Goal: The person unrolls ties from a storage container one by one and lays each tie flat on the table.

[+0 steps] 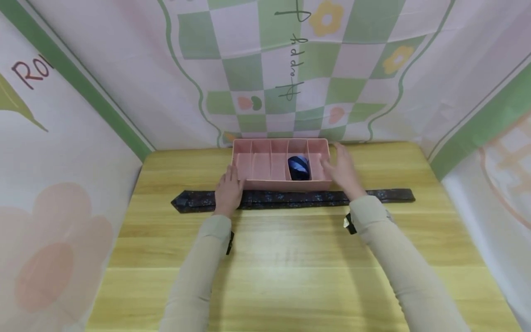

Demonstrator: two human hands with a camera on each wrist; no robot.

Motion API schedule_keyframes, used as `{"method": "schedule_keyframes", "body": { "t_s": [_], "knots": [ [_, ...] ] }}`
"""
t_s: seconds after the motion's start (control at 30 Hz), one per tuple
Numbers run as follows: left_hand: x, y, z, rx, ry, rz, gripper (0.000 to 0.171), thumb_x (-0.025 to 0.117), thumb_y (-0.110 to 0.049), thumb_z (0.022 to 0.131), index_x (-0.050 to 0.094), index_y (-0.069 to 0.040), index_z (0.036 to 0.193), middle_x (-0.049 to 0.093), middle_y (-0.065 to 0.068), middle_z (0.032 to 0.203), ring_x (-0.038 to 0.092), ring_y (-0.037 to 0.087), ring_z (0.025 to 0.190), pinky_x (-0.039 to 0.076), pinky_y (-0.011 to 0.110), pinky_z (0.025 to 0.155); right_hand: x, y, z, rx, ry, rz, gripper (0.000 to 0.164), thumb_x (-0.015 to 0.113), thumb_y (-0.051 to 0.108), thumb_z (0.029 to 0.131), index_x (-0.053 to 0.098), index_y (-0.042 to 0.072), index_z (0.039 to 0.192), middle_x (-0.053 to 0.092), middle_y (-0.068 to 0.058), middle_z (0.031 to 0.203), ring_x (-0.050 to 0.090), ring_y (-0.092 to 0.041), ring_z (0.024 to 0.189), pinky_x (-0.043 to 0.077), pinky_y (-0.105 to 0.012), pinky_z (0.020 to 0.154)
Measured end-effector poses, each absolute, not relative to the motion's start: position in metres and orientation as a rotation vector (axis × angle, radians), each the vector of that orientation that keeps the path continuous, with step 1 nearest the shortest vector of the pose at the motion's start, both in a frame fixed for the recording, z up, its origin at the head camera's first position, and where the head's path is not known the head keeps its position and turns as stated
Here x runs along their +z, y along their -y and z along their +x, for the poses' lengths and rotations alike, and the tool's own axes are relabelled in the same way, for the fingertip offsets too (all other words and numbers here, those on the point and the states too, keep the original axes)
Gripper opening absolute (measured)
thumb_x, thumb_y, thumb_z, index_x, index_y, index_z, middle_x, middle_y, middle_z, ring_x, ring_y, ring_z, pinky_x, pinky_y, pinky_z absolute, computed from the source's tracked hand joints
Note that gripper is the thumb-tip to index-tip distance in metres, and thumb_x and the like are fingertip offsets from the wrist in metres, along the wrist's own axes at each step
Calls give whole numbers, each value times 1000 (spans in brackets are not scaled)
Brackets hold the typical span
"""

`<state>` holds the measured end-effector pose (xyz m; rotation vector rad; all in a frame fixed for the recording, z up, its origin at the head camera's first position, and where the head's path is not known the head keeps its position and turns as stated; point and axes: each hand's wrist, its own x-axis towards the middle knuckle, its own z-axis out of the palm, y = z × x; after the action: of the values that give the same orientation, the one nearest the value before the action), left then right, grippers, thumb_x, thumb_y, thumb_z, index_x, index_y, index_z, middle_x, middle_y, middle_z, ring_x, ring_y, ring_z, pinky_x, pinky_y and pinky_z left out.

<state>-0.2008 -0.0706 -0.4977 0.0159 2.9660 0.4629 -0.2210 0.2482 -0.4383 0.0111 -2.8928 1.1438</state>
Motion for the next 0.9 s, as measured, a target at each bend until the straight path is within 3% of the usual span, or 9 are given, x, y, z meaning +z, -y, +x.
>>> {"method": "schedule_keyframes", "body": {
  "t_s": [0.07, 0.17, 0.3, 0.57, 0.77, 0.9],
  "knots": [
    [-498, 69, -201, 441, -2974, 6, 61, 31, -40, 104, 13, -12, 155, 14, 10, 162, 30, 34, 143, 37, 48, 113, -440, -242, -223, 1132, 2920, 70, 68, 57, 18, 93, 24, -8, 147, 31, -33, 147, 37, -49, 130, 31, -59, 113],
    [-498, 68, -200, 412, -2984, 2, 61, 32, -39, 104, 11, -13, 155, 13, 10, 162, 28, 34, 144, 39, 49, 112, -445, -234, -225, 1090, 2968, 166, 68, 61, 13, 91, 26, -10, 145, 34, -34, 145, 40, -50, 127, 34, -59, 111],
    [-499, 67, -200, 413, -2981, -11, 61, 31, -40, 104, 8, -16, 155, 10, 7, 163, 26, 35, 144, 38, 54, 111, -451, -227, -228, 1032, 3031, 265, 72, 65, 13, 88, 27, -11, 144, 32, -33, 147, 32, -48, 135, 26, -58, 116],
    [-499, 66, -200, 500, -2906, -25, 62, 27, -42, 104, -3, -22, 155, -6, 1, 163, 38, 35, 137, 40, 56, 107, -462, -215, -233, 949, 3091, 363, 68, 68, 12, 86, 35, -9, 142, 40, -29, 143, 37, -44, 134, 22, -60, 117],
    [-501, 67, -202, 465, -2904, -15, 61, 25, -45, 104, 0, -23, 155, -7, 1, 163, 54, 36, 119, 53, 47, 85, -467, -208, -236, 772, 3142, 338, 72, 68, 15, 86, 32, -9, 143, 38, -29, 146, 36, -43, 136, 16, -66, 116],
    [-504, 68, -202, 467, -2913, -14, 60, 25, -44, 104, 5, -21, 156, -2, 3, 164, 57, 36, 111, 55, 42, 71, -470, -207, -239, 720, 3178, 323, 71, 66, 15, 87, 30, -8, 145, 33, -29, 149, 29, -44, 139, 10, -68, 116]
  ]
}}
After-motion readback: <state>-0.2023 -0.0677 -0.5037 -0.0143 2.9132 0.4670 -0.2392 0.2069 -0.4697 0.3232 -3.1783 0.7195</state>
